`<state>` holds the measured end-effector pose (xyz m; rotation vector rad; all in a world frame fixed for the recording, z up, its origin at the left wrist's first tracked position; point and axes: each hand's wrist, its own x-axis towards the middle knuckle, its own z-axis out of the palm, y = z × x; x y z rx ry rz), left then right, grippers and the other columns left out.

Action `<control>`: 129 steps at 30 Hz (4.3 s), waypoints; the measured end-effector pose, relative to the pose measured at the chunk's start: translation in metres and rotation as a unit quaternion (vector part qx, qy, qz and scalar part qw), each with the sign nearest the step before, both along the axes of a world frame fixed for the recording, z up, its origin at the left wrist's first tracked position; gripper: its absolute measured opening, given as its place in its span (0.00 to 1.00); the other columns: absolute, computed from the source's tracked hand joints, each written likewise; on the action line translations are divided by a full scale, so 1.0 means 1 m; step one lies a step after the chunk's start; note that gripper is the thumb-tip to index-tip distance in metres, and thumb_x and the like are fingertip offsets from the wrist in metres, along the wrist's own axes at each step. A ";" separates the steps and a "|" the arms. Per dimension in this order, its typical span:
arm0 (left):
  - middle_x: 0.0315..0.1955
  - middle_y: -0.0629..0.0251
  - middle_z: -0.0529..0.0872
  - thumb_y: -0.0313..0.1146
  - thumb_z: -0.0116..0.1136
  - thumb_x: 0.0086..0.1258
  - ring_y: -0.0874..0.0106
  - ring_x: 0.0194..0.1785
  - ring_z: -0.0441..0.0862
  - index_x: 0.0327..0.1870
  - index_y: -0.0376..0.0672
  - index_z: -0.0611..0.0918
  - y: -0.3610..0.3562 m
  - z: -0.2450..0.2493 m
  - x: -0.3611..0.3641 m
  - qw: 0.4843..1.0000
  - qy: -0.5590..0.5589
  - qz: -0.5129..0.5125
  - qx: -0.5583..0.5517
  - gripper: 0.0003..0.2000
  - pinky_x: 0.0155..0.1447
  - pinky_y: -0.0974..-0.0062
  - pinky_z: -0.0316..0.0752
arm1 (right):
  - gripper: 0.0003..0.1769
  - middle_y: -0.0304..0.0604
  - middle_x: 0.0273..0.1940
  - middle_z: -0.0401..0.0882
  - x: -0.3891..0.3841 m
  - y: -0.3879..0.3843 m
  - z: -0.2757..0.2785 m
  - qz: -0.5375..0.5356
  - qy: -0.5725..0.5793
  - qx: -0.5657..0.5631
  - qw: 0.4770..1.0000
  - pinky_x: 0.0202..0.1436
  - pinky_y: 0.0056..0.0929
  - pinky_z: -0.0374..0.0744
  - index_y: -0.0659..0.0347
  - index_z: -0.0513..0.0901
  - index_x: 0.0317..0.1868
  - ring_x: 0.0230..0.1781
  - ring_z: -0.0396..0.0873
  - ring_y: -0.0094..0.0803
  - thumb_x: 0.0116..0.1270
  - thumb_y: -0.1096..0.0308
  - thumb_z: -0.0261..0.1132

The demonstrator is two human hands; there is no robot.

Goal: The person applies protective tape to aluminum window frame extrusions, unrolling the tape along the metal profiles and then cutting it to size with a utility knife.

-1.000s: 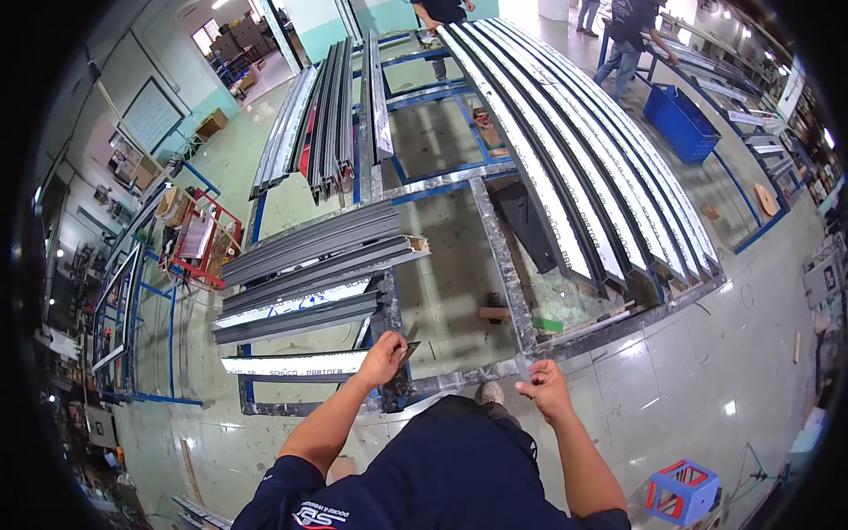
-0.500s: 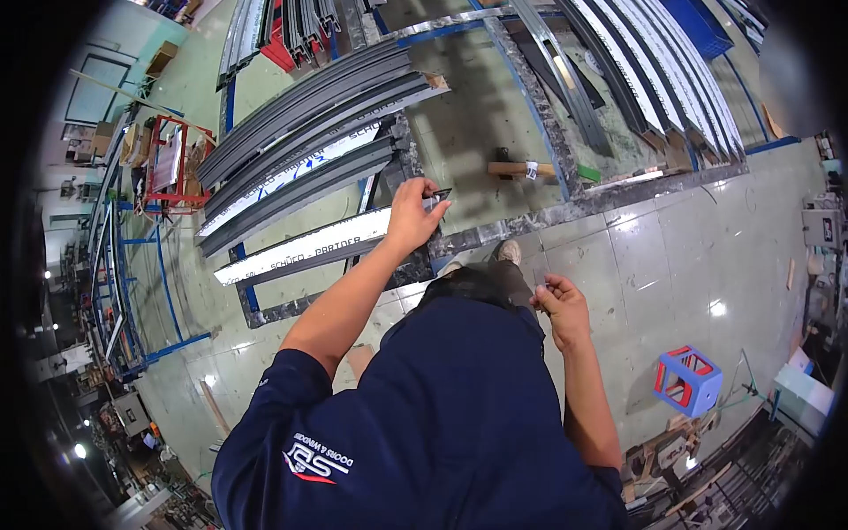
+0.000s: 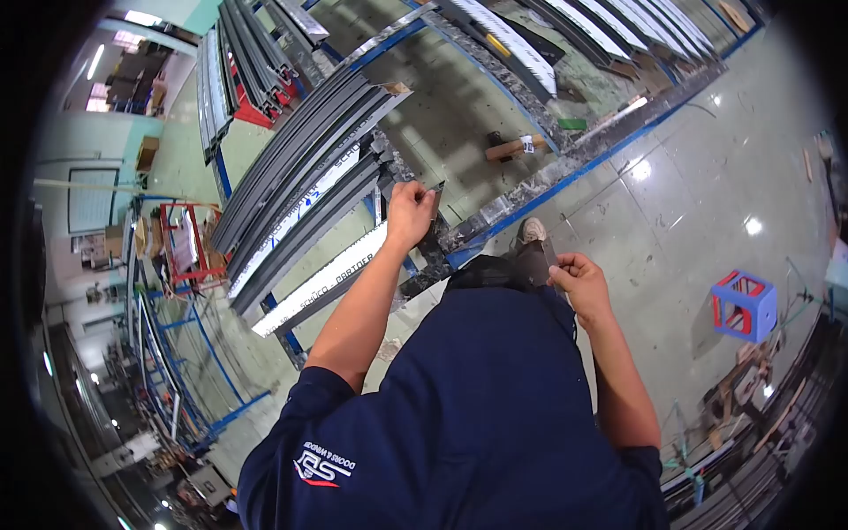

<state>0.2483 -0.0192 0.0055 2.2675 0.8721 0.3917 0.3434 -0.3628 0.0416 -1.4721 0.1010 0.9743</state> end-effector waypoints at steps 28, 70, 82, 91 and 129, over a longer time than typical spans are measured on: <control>0.34 0.48 0.88 0.44 0.67 0.65 0.55 0.42 0.87 0.38 0.36 0.86 0.035 0.047 -0.001 0.970 0.198 -0.089 -0.110 0.17 0.49 0.62 0.78 | 0.07 0.34 0.29 0.81 -0.012 0.004 0.004 -0.020 -0.130 -0.079 0.988 0.32 0.19 0.74 0.65 0.82 0.45 0.28 0.76 0.17 0.67 0.76 0.66; 0.23 0.59 0.84 0.41 0.74 0.59 0.64 0.28 0.79 0.27 0.38 0.81 0.057 0.035 0.007 0.926 0.300 -0.214 -0.082 0.16 0.35 0.64 0.74 | 0.12 0.36 0.38 0.83 0.007 -0.011 0.012 -0.043 -0.094 -0.023 0.994 0.41 0.21 0.77 0.66 0.80 0.49 0.36 0.80 0.21 0.66 0.78 0.67; 0.28 0.60 0.87 0.43 0.76 0.58 0.67 0.33 0.83 0.33 0.37 0.83 0.052 0.036 0.000 0.942 0.277 -0.171 -0.079 0.17 0.42 0.68 0.78 | 0.07 0.39 0.31 0.80 0.003 0.036 0.021 0.005 0.017 -0.001 1.000 0.26 0.24 0.73 0.60 0.74 0.46 0.25 0.79 0.25 0.75 0.67 0.61; 0.43 0.52 0.79 0.42 0.72 0.61 0.51 0.44 0.82 0.36 0.40 0.81 0.013 0.029 -0.021 0.994 0.101 -0.042 -0.008 0.16 0.51 0.57 0.78 | 0.15 0.41 0.34 0.80 -0.022 0.109 0.034 -0.035 -0.016 -0.031 0.999 0.24 0.24 0.74 0.60 0.71 0.58 0.25 0.80 0.27 0.74 0.70 0.60; 0.38 0.70 0.81 0.40 0.70 0.60 0.64 0.48 0.75 0.37 0.50 0.86 -0.082 0.035 0.023 0.901 0.115 0.375 0.184 0.09 0.57 0.61 0.62 | 0.11 0.39 0.29 0.84 0.063 0.421 -0.015 0.897 -0.279 0.152 0.307 0.35 0.33 0.78 0.62 0.84 0.33 0.30 0.80 0.29 0.52 0.72 0.77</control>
